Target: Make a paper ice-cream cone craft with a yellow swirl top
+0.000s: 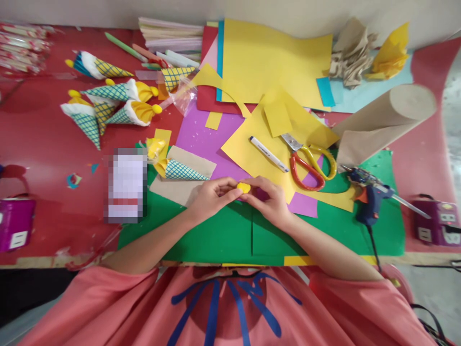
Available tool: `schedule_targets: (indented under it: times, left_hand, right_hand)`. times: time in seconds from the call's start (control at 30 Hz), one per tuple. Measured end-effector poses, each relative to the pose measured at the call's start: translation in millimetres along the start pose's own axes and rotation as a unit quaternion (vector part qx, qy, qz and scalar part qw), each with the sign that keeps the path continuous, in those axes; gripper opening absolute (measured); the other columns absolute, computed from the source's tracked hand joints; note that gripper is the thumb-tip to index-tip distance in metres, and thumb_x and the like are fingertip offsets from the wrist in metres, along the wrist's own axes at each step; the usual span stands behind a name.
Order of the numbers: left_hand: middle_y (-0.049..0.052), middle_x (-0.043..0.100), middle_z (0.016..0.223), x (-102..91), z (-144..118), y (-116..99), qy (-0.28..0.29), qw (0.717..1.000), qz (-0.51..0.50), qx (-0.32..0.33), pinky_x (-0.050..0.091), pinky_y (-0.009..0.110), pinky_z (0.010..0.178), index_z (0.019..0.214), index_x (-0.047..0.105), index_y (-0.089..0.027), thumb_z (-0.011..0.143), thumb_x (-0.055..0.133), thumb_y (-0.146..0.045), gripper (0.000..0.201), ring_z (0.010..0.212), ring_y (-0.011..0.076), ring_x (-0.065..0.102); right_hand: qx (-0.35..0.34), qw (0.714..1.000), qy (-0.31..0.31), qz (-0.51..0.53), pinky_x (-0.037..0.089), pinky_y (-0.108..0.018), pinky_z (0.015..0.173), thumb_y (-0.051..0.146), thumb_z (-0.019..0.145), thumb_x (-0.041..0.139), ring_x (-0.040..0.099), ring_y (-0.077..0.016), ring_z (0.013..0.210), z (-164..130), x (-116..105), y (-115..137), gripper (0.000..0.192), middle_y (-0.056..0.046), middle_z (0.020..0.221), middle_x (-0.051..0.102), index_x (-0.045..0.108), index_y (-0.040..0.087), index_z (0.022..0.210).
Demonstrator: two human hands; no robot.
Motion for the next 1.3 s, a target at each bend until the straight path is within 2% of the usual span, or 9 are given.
schedule_targets:
  times: [0.17, 0.33, 0.47, 0.6, 0.77, 0.93, 1.07, 1.17, 1.3]
  left_hand:
    - [0.002, 0.073, 0.080, 2.7, -1.7, 4.9, 0.037, 0.999, 0.020, -0.005, 0.054, 0.022, 0.067, 0.088, 0.065, -0.017, 0.082, 0.062, -0.053, 0.036, 0.075, 0.0153, 0.070]
    - [0.000, 0.068, 0.070, 7.4, -1.0, 8.1, 0.058, 0.998, 0.006, -0.029, 0.051, 0.019, 0.062, 0.079, 0.062, -0.016, 0.085, 0.061, -0.048, 0.032, 0.065, 0.0107, 0.065]
    - [0.000, 0.068, 0.064, 5.3, -0.7, 1.2, 0.050, 0.998, 0.028, -0.019, 0.048, 0.018, 0.058, 0.074, 0.062, -0.015, 0.087, 0.059, -0.048, 0.035, 0.061, 0.0094, 0.062]
    - [0.002, 0.071, 0.065, -1.0, -0.2, -0.6, 0.020, 1.000, 0.015, -0.011, 0.051, 0.019, 0.063, 0.074, 0.065, -0.015, 0.087, 0.060, -0.048, 0.035, 0.062, 0.0105, 0.065]
    - [0.010, 0.075, 0.094, 3.6, 0.8, 11.0, 0.056, 0.994, -0.091, -0.011, 0.057, 0.030, 0.079, 0.106, 0.067, -0.014, 0.092, 0.040, -0.060, 0.055, 0.085, 0.0199, 0.072]
    - [0.009, 0.070, 0.116, 5.5, -1.6, 9.4, 0.064, 0.998, 0.002, 0.014, 0.054, 0.029, 0.088, 0.123, 0.059, -0.019, 0.089, 0.051, -0.056, 0.051, 0.105, 0.0223, 0.068]
    - [0.007, 0.073, 0.108, 6.8, -3.8, 2.8, 0.050, 0.995, 0.079, 0.034, 0.054, 0.026, 0.086, 0.115, 0.063, -0.018, 0.082, 0.064, -0.050, 0.045, 0.098, 0.0202, 0.070]
    - [0.004, 0.075, 0.097, 7.6, -4.6, -2.4, 0.037, 0.990, 0.122, 0.052, 0.055, 0.024, 0.080, 0.103, 0.067, -0.017, 0.077, 0.069, -0.047, 0.040, 0.088, 0.0182, 0.070]
    - [0.003, 0.074, 0.088, 4.0, -4.0, -6.6, 0.005, 0.986, 0.158, 0.057, 0.053, 0.022, 0.073, 0.093, 0.069, -0.016, 0.081, 0.065, -0.044, 0.031, 0.079, 0.0154, 0.068]
  right_hand:
    - [-0.042, 0.999, 0.005, -0.003, 0.056, -0.028, 0.067, 0.037, 0.089, 0.062, 0.066, -0.0143, 0.070, -1.9, 1.1, 6.9, 0.025, -0.005, 0.081, 0.072, 0.068, 0.020, 0.108]
    - [-0.060, 0.998, 0.008, -0.017, 0.056, -0.028, 0.070, 0.029, 0.090, 0.062, 0.068, -0.0153, 0.076, -1.9, 1.4, 8.4, 0.020, -0.007, 0.085, 0.073, 0.069, 0.018, 0.105]
    - [-0.020, 1.000, 0.004, -0.003, 0.055, -0.027, 0.067, 0.031, 0.088, 0.064, 0.067, -0.0145, 0.073, 1.1, -0.6, 4.2, 0.015, -0.005, 0.082, 0.073, 0.070, 0.019, 0.096]
    - [0.050, 0.997, -0.056, 0.028, 0.053, -0.027, 0.067, 0.029, 0.087, 0.065, 0.065, -0.0134, 0.072, -0.1, -11.4, -8.6, 0.011, -0.002, 0.079, 0.071, 0.070, 0.020, 0.090]
    - [0.094, 0.984, -0.123, 0.082, 0.053, -0.026, 0.064, 0.035, 0.086, 0.066, 0.062, -0.0115, 0.068, -5.6, -19.6, -22.3, 0.034, 0.001, 0.081, 0.066, 0.062, 0.026, 0.120]
    - [0.081, 0.988, -0.025, 0.126, 0.047, -0.022, 0.055, 0.038, 0.086, 0.066, 0.053, -0.0086, 0.057, -0.7, -1.4, -16.2, 0.054, 0.005, 0.069, 0.058, 0.047, 0.026, 0.135]
    - [0.110, 0.991, 0.030, 0.067, 0.036, -0.019, 0.046, 0.034, 0.084, 0.067, 0.038, -0.0059, 0.046, -2.4, 6.7, -17.6, 0.049, 0.010, 0.056, 0.039, 0.052, 0.020, 0.129]
    - [0.080, 0.996, 0.048, 0.004, 0.037, -0.018, 0.049, 0.030, 0.087, 0.063, 0.041, -0.0060, 0.048, -4.5, 9.4, -14.3, 0.038, 0.009, 0.057, 0.042, 0.057, 0.019, 0.122]
    - [-0.020, 0.995, 0.048, -0.087, 0.041, -0.020, 0.052, 0.030, 0.091, 0.057, 0.050, -0.0085, 0.054, -6.5, 11.7, -0.6, 0.029, 0.005, 0.061, 0.052, 0.060, 0.020, 0.118]
Point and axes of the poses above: each hand's wrist, its own z-axis towards the middle knuckle, its own x-axis out of the palm, y = z × x, the point moved 9 cm from there along z, towards the middle knuckle
